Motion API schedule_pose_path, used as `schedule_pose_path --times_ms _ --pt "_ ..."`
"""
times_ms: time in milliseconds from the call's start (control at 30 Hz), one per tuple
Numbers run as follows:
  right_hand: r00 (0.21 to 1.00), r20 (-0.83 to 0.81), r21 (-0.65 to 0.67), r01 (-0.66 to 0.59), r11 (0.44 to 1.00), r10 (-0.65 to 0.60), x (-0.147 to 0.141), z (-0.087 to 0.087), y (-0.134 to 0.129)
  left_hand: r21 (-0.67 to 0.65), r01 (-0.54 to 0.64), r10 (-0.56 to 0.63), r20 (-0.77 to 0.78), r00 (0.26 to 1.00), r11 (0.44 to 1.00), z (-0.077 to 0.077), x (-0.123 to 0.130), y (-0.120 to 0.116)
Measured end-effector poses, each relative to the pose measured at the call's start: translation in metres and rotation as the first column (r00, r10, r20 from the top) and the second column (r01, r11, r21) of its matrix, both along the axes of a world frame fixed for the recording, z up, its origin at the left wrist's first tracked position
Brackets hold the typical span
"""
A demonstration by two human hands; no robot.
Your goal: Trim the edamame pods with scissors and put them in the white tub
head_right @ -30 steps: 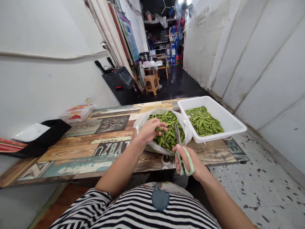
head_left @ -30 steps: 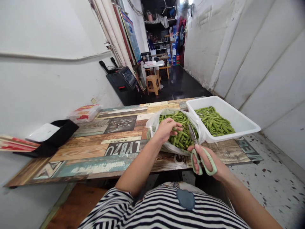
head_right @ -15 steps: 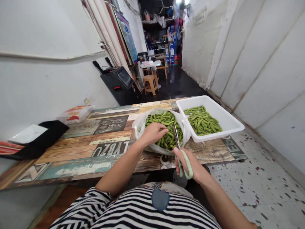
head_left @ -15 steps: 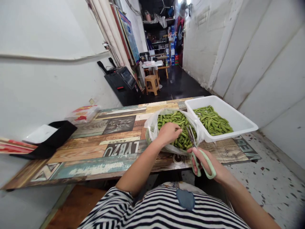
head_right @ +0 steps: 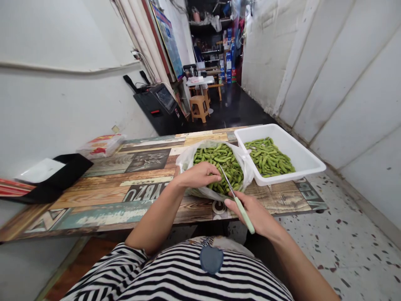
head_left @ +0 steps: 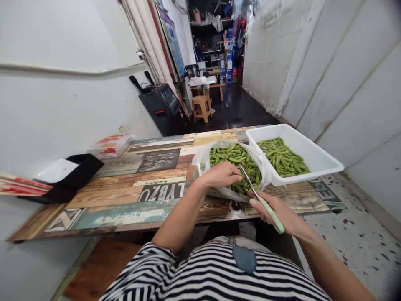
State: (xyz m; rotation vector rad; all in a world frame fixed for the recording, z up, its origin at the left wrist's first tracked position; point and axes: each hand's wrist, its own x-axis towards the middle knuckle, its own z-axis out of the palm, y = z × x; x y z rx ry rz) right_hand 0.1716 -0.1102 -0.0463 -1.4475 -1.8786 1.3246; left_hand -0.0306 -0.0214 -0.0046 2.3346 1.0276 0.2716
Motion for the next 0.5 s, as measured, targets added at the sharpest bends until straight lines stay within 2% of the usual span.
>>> schedule_pose_path --times_ms 133,233,300,400,500 --pt "0.999 -0.039 -0.043 0.002 0.999 -0.003 -0.003 -0.003 -0.001 -0.029 0.013 -0.013 0.026 1.000 0.999 -0.001 -0.001 0.001" --pt "0.986 -0.102 -0.170 0.117 0.978 -0.135 -0.007 -0.008 -0.001 -0.133 -0.113 0.132 0.149 0.980 0.985 -0.004 -0.001 0.001" --pt "0.970 -0.163 -0.213 0.142 0.967 -0.179 -0.009 -0.011 -0.001 -0.294 -0.202 0.279 0.251 0.927 0.934 -0.006 0.000 0.000" --pt "0.935 -0.315 -0.241 0.089 0.966 -0.164 -0.009 -0.013 -0.002 -0.549 -0.198 0.450 0.372 0.812 0.812 -0.007 0.006 -0.002" --pt "0.889 -0.426 -0.296 0.038 0.954 -0.168 -0.010 -0.016 -0.003 -0.618 -0.189 0.557 0.479 0.679 0.763 -0.009 0.014 -0.004"
